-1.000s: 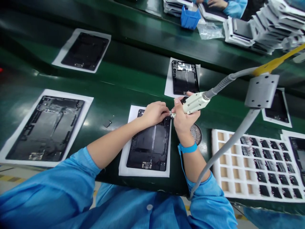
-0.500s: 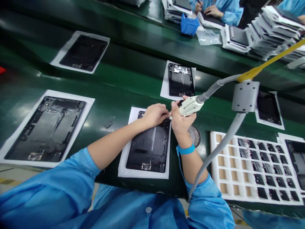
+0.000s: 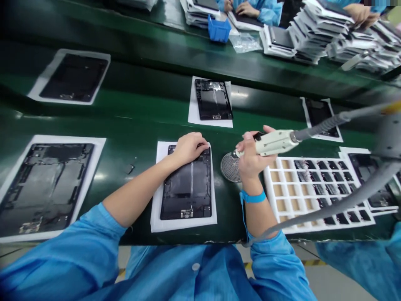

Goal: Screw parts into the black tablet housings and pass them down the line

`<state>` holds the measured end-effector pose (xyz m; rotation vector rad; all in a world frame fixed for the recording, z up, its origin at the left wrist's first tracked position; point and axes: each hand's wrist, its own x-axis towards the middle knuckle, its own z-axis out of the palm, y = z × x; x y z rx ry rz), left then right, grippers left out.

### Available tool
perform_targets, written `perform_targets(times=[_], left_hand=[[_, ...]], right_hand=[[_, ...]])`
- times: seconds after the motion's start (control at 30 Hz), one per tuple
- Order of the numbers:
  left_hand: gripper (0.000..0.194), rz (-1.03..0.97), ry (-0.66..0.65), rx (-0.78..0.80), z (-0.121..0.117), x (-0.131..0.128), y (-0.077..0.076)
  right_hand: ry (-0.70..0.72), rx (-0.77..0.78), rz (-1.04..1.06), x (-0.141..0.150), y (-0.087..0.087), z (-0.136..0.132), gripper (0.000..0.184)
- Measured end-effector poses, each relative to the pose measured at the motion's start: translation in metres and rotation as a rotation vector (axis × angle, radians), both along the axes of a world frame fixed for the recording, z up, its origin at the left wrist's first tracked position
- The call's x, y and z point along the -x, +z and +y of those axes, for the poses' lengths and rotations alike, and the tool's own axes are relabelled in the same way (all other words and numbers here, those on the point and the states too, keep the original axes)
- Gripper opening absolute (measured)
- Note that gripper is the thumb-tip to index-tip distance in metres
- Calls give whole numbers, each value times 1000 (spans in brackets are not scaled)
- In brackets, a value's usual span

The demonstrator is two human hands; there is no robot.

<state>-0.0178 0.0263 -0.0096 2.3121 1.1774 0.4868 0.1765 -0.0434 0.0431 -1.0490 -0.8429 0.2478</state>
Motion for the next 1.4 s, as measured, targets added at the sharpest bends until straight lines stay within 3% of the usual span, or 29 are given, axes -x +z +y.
perform_targets(times=[0.13, 0.3, 0.5, 0.93, 1.17, 1.27, 1.4], left_hand=[[16, -23, -1, -6, 0, 0, -2], [16, -49, 8, -18, 0, 0, -3], [16, -35, 15, 0, -1, 0, -2], [16, -25, 14, 2, 0, 1, 0], [13, -88, 1, 25, 4, -1, -8], [11, -99, 1, 43, 5, -2, -6], [15, -76, -16, 51, 3, -3, -1]], right_hand=[[-68, 18, -29, -18, -11, -4, 46], [-49, 67, -26, -18, -19, 5, 48], [-44, 131, -33, -17, -21, 7, 53], [-2, 98, -12, -14, -17, 4, 52], [130, 14, -2, 22, 14, 16, 50], [215, 46, 36, 46, 13, 30, 48], [274, 102, 59, 67, -2, 41, 47]])
